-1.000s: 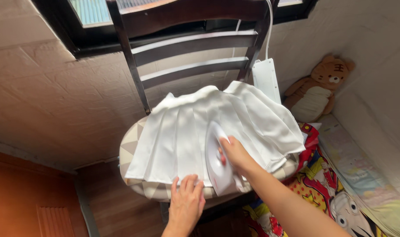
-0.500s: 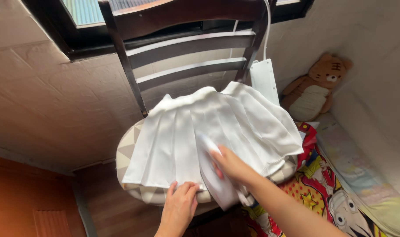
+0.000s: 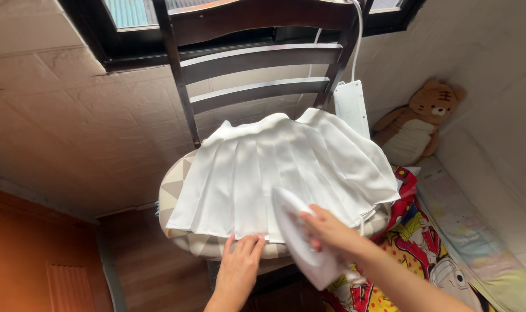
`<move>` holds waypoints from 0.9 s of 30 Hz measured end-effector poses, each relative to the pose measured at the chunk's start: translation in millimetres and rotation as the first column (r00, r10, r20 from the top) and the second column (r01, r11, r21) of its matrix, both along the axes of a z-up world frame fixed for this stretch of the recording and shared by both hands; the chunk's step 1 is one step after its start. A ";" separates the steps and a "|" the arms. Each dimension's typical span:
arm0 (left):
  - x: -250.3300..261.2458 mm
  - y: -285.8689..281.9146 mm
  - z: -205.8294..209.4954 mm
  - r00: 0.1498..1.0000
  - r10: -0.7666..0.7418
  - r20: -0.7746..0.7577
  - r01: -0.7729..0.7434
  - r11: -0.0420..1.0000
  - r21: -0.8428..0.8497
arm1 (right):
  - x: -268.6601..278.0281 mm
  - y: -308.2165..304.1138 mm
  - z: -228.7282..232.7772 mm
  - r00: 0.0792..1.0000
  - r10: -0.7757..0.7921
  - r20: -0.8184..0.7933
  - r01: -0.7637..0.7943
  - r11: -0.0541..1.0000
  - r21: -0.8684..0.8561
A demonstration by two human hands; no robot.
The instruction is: The person irons a white pleated skirt laid out on a chair seat. They use a white electric iron to smooth the fabric, repeatedly moving the iron back and forth over the pleats and adjusting the garment with their left hand to ensure even coverage.
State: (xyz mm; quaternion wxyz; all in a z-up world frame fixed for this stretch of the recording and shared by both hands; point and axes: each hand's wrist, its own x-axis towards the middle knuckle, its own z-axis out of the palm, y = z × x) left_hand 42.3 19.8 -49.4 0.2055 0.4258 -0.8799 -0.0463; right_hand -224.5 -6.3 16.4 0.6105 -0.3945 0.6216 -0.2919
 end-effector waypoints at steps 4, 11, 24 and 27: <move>-3.1 9.2 -6.9 0.995 0.048 0.090 -0.037 0.992 -0.119 | -23.0 -27.9 33.2 0.998 -0.051 -0.035 0.044 0.985 -0.164; -9.1 17.2 -7.8 0.981 0.065 0.181 -0.051 0.996 -0.080 | 39.1 -135.2 47.4 0.997 0.025 0.077 -0.004 0.966 -0.258; 44.0 9.0 30.9 0.714 0.612 -0.341 -0.580 0.789 0.202 | 90.2 -60.2 -19.5 0.997 0.047 -0.062 -0.058 0.981 -0.186; 25.0 -20.5 31.0 0.749 0.626 -0.218 -0.603 0.780 0.168 | 100.0 -86.3 -17.3 0.997 -0.061 -0.039 0.056 0.992 -0.111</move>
